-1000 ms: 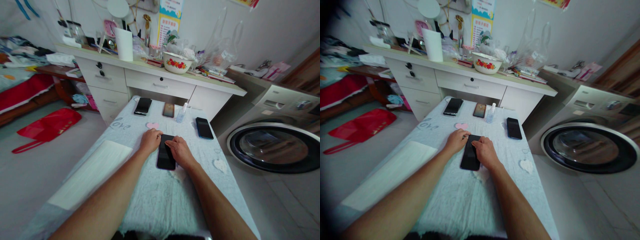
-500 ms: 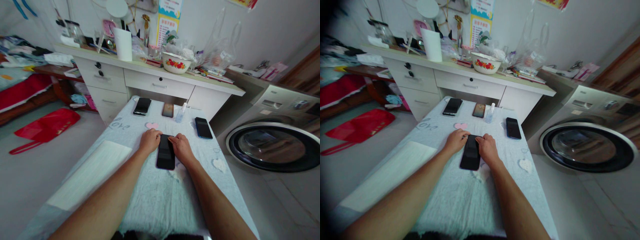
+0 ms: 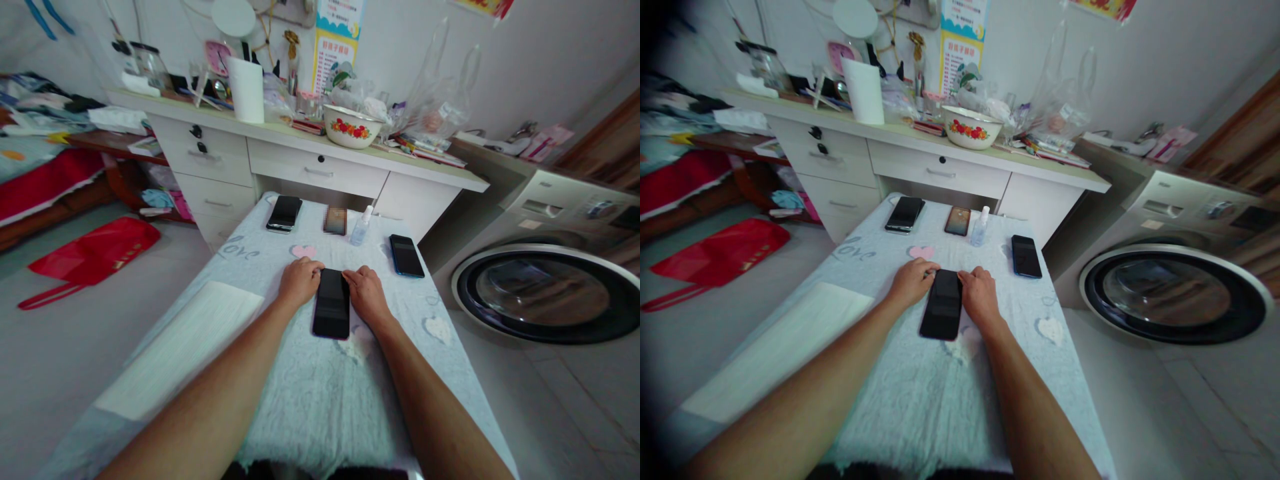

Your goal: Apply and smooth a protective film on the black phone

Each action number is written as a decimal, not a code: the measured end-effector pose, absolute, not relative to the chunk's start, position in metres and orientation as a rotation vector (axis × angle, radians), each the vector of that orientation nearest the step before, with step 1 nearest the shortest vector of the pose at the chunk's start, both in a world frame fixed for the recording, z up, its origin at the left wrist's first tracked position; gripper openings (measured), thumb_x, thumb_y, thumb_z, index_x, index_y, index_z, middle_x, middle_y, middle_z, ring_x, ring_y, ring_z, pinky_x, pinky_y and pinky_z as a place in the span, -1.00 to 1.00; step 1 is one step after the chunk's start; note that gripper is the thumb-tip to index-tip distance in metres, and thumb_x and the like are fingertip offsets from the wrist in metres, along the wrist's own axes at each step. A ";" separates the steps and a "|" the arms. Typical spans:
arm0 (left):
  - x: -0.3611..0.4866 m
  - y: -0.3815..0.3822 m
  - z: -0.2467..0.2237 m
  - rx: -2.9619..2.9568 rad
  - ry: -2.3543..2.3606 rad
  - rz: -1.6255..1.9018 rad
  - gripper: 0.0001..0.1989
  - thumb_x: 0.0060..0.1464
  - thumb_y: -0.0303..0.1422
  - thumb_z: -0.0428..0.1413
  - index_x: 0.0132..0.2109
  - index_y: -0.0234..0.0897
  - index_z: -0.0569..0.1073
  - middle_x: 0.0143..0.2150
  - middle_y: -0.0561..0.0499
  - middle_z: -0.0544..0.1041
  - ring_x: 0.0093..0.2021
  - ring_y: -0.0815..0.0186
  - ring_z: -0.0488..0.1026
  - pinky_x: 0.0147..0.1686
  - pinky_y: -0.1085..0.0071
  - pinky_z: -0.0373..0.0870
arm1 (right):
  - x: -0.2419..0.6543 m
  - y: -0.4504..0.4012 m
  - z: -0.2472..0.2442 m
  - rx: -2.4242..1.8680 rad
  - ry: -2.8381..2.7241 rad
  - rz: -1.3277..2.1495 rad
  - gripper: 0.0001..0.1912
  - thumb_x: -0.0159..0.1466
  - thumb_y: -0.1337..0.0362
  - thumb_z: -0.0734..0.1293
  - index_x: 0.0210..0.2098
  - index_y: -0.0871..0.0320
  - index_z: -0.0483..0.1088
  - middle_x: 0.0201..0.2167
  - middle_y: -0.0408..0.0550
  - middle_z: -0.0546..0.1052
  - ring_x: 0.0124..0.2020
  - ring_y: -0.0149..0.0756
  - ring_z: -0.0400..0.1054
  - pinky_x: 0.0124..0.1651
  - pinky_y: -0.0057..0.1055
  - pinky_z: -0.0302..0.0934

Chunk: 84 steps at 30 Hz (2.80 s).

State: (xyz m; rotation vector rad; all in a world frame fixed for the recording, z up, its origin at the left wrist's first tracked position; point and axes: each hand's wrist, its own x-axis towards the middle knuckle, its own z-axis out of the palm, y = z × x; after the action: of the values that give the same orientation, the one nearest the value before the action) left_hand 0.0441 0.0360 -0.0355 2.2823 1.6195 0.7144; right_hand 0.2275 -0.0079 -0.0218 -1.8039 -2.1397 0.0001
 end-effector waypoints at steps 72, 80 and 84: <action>0.044 0.036 -0.035 2.300 1.628 0.694 -0.71 0.10 -0.46 -0.01 -0.11 -0.16 0.55 -0.20 -0.01 0.52 -0.15 0.29 0.45 -0.12 0.41 0.32 | 0.230 -0.013 -0.015 -1.883 -2.152 -0.032 -0.68 0.39 0.28 0.12 -0.09 0.06 0.50 -0.32 -0.01 0.42 -0.23 -0.26 0.26 -0.16 -0.41 0.01; 0.044 0.036 -0.036 2.286 1.639 0.683 -0.71 0.10 -0.44 0.00 -0.10 -0.14 0.54 -0.19 0.00 0.52 -0.14 0.30 0.44 -0.11 0.42 0.32 | 0.228 -0.020 -0.009 -1.912 -2.178 -0.022 -0.71 0.36 0.31 0.14 -0.14 0.08 0.50 -0.31 0.01 0.43 -0.20 -0.24 0.27 -0.16 -0.40 0.02; 0.044 0.036 -0.036 2.287 1.630 0.695 -0.71 0.09 -0.45 0.01 -0.10 -0.14 0.55 -0.20 0.00 0.52 -0.15 0.30 0.45 -0.11 0.42 0.32 | 0.226 -0.023 -0.007 -1.920 -2.178 -0.023 -0.71 0.35 0.33 0.16 -0.15 0.08 0.51 -0.31 0.02 0.44 -0.21 -0.23 0.28 -0.17 -0.39 0.02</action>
State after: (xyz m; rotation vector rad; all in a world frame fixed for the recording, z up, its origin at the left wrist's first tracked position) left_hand 0.0438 0.0357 -0.0362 2.2865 1.6298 0.6949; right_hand 0.2259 -0.0230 -0.0070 -1.9204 -2.1776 -0.0227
